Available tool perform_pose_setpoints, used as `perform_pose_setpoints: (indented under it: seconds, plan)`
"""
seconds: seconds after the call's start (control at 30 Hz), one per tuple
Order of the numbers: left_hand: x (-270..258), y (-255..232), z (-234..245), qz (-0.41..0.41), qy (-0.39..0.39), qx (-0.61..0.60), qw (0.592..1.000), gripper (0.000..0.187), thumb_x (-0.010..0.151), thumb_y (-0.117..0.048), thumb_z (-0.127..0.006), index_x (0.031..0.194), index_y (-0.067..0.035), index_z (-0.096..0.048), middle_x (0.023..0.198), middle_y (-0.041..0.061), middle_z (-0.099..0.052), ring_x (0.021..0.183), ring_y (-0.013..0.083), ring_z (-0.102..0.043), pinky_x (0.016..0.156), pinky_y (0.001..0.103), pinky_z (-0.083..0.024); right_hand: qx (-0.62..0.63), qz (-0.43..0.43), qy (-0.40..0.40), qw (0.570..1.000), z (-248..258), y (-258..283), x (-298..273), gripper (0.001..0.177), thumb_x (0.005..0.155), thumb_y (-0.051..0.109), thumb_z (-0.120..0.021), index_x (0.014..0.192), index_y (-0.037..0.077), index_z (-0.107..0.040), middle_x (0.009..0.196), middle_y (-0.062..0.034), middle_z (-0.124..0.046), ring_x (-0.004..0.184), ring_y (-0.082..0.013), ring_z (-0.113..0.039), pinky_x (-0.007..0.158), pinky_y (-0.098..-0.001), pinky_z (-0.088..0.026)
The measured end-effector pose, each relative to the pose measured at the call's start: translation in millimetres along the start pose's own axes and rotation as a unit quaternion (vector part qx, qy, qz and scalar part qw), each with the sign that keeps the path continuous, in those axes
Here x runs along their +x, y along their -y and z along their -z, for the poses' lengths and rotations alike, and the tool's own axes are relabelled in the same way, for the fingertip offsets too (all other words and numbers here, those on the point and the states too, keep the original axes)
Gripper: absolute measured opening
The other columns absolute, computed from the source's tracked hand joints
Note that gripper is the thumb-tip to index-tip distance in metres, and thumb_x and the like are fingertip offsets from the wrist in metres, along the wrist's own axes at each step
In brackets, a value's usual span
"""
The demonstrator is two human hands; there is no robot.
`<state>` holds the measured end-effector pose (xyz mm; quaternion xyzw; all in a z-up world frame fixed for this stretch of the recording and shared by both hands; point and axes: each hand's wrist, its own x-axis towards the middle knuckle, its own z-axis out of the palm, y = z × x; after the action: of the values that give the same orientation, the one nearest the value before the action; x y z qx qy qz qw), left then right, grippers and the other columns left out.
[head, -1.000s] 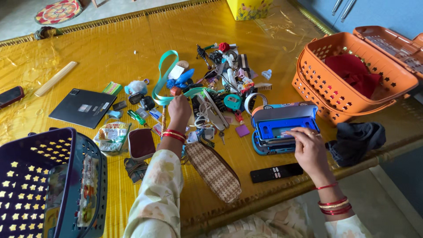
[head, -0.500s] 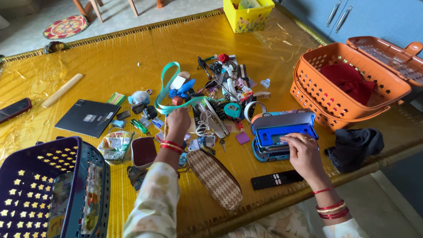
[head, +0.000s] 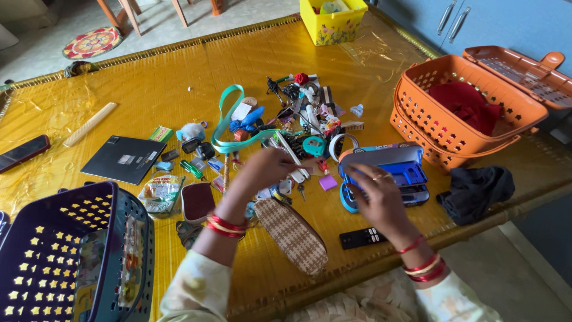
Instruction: The person organizes a variety of small items on a yellow mat, including a notebook, hair accessories, and a pencil case. They sort through the clutter, pick up objects like a red cloth and a hairbrush, and place them into an orange basket or a blue pencil case.
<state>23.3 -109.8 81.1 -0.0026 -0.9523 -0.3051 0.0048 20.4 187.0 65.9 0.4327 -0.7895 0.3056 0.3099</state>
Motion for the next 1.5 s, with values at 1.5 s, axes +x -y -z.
perform_pose_setpoints:
  seconds: [1.5]
  plan:
    - [15,-33,-83,-0.013,-0.02,-0.083,0.996,0.023,0.098,-0.024,-0.059,0.106,-0.008,-0.073,0.088,0.007,-0.078,0.082,0.0261,-0.074,0.075,0.041,-0.056,-0.111,-0.112,0.047,0.986,61,-104,-61,0.021,0.084,-0.005,-0.067,0.095,0.01,-0.077,0.094,-0.0067,-0.073,0.086,-0.0298,-0.069,0.078,-0.0427,-0.051]
